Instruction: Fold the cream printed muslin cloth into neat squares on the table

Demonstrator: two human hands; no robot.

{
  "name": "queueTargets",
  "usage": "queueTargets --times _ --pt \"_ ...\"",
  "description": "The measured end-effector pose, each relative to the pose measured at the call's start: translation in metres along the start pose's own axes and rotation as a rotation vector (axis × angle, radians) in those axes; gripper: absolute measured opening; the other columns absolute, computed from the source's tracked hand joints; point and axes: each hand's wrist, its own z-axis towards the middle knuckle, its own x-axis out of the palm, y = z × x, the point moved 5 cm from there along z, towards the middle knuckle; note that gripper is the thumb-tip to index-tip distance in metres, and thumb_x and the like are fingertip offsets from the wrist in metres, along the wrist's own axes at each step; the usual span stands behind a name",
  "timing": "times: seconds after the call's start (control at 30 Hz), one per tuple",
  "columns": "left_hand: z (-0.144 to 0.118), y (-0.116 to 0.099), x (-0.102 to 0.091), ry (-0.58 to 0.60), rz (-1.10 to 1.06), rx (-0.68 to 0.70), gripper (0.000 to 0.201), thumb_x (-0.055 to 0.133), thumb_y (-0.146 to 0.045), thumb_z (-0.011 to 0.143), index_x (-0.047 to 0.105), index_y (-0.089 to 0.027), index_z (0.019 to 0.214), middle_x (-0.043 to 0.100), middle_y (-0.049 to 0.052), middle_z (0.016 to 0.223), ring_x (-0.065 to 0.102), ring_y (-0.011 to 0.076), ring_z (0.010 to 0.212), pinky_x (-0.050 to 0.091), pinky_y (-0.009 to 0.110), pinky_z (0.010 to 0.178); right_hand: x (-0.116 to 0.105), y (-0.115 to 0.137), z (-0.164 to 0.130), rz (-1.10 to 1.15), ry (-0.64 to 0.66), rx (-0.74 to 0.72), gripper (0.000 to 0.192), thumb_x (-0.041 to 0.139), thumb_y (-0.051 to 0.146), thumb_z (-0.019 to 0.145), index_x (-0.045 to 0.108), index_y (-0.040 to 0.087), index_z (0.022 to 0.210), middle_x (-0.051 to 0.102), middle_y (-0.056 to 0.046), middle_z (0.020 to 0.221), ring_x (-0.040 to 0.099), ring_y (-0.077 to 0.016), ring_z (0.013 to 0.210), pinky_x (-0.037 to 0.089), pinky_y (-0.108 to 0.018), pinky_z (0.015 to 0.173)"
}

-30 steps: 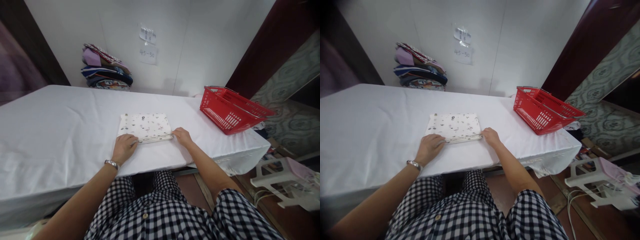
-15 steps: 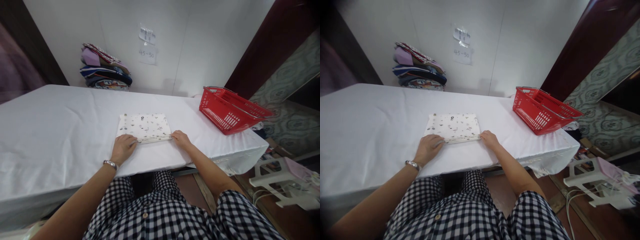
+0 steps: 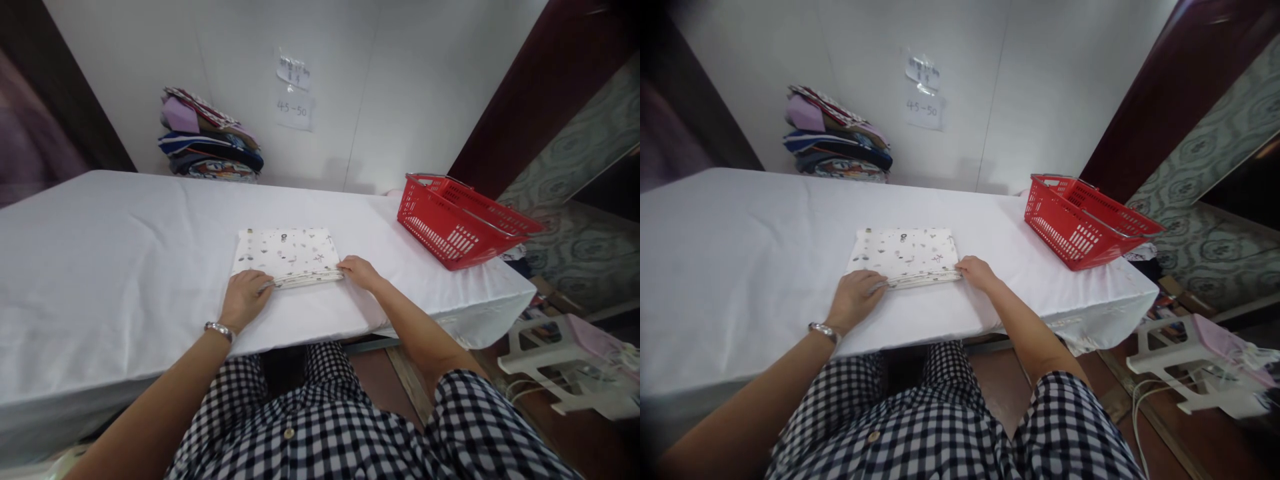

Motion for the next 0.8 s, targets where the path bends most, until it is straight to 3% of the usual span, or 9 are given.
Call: queueTargets --times 0.2,0.53,0.67,0.8 --pt "-0.001 0.001 0.002 -0.006 -0.004 0.009 0.024 0.049 -0.034 0.083 0.069 -0.022 0.090 0.067 0.007 0.094 0.059 0.0249 0.092 0.042 0.042 0.085 -0.001 -0.004 0.005 -0.022 0.082 -0.014 0.027 0.051 0.015 0.086 0.072 0.028 0.097 0.067 -0.002 0.098 0.059 -0.0177 0.093 0.044 -0.027 0.077" --pt "-0.001 0.002 0.002 -0.014 -0.010 0.016 0.024 0.049 -0.033 0.083 0.069 -0.021 0.090 0.067 0.007 0.094 0.059 0.0246 0.092 0.042 0.042 0.086 0.004 0.005 0.017 -0.279 0.187 -0.066 0.022 0.053 0.011 0.083 0.070 0.024 0.084 0.065 -0.005 0.089 0.056 -0.0197 0.091 0.041 -0.025 0.067" --pt "-0.001 0.002 0.002 -0.008 -0.007 0.010 0.025 0.048 -0.034 0.084 0.068 -0.021 0.091 0.067 0.007 0.096 0.058 0.0244 0.093 0.042 0.041 0.086 0.006 0.010 0.017 -0.351 0.205 -0.028 0.022 0.049 0.009 0.083 0.066 0.020 0.094 0.063 -0.008 0.099 0.054 -0.0204 0.097 0.041 -0.026 0.068" --pt "-0.001 0.002 0.001 -0.015 -0.017 0.010 0.025 0.048 -0.034 0.083 0.068 -0.021 0.091 0.067 0.007 0.094 0.059 0.0240 0.093 0.042 0.040 0.085 0.001 0.009 0.016 -0.225 0.226 0.023 0.025 0.043 0.015 0.090 0.065 0.020 0.100 0.063 -0.005 0.105 0.054 -0.0176 0.100 0.041 -0.025 0.076"
